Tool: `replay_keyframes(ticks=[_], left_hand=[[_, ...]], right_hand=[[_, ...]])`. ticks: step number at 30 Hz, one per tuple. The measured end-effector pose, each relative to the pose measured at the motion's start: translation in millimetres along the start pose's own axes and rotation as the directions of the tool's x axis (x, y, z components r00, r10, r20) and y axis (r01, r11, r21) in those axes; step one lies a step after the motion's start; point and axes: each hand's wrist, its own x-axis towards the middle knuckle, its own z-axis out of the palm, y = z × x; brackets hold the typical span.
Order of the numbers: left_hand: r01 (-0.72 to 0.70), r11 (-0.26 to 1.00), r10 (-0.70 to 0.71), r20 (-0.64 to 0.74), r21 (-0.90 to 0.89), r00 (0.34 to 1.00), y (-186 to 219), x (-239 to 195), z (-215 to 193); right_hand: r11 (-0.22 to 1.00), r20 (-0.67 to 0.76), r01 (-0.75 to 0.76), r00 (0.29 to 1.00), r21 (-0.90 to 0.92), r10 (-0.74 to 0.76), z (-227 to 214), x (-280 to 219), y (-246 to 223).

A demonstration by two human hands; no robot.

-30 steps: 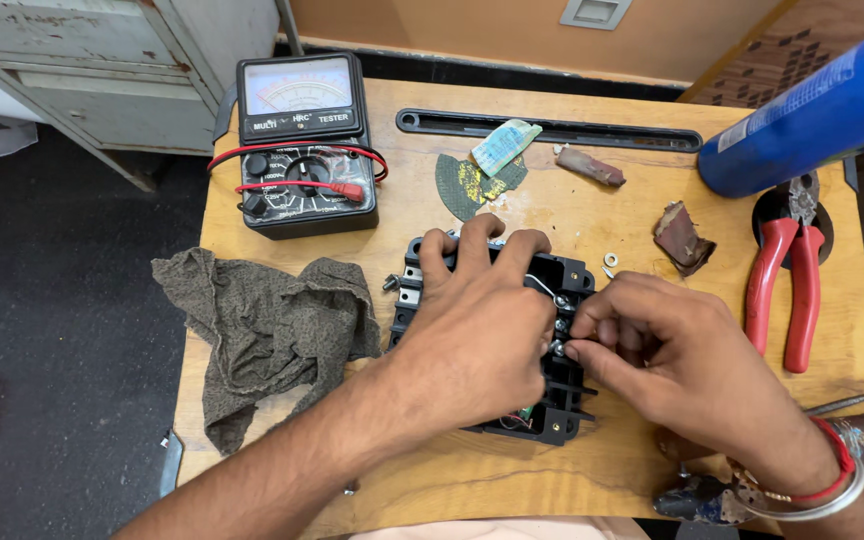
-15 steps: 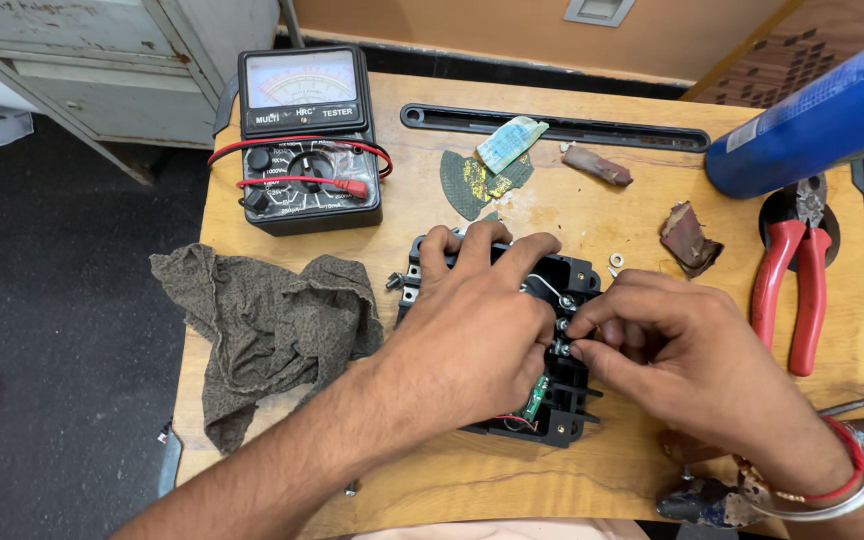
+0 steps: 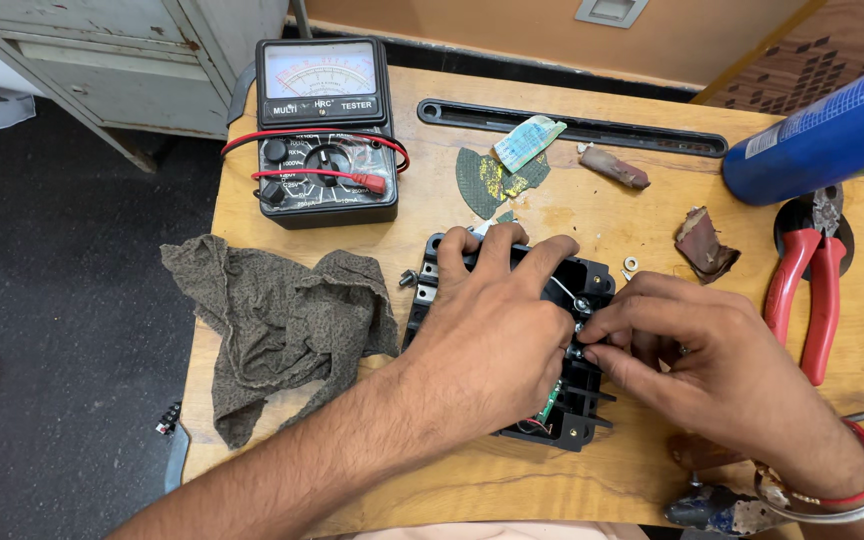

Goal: The person wipes an electromechanical circuit breaker with a cloth and then uses a screwdriver to tighten a screw securing a terminal connector.

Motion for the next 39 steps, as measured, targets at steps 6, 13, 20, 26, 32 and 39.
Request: replay_keyframes(ticks=[6,13,20,26,32,39], left_hand=[[0.012,1.000,-0.012,0.006,0.009,1.000,3,1,0],[0.009,0.999,-0.011,-0.038,-0.048,0.999,1,0,2],[0.018,0.998,-0.019,-0.022,-0.059,1.000,0,2,2],[0.019,0.999,-0.018,0.013,-0.033,1.000,1,3,0],[0.058,0.998,-0.058,0.000,0.008,0.998,7,7,2],[0.070,0.997,-0.069,-0.040,0.013,0.997,12,7,4]], right_hand=[[0.993,-0.035,-0.119,0.992,-0.024,0.118,3,0,-3],[0.998,-0.184,-0.044,0.982,-0.039,0.036,12,0,-13],[0.996,-0.257,0.013,0.966,-0.086,-0.035,19,-4,-7],[0.996,-0.284,0.063,0.956,-0.065,-0.078,23,-5,-3],[0.971,-0.243,-0.123,0.955,0.205,0.172,25,-8,1],[0.814,-0.144,-0.303,0.896,0.495,0.421,25,-22,14]])
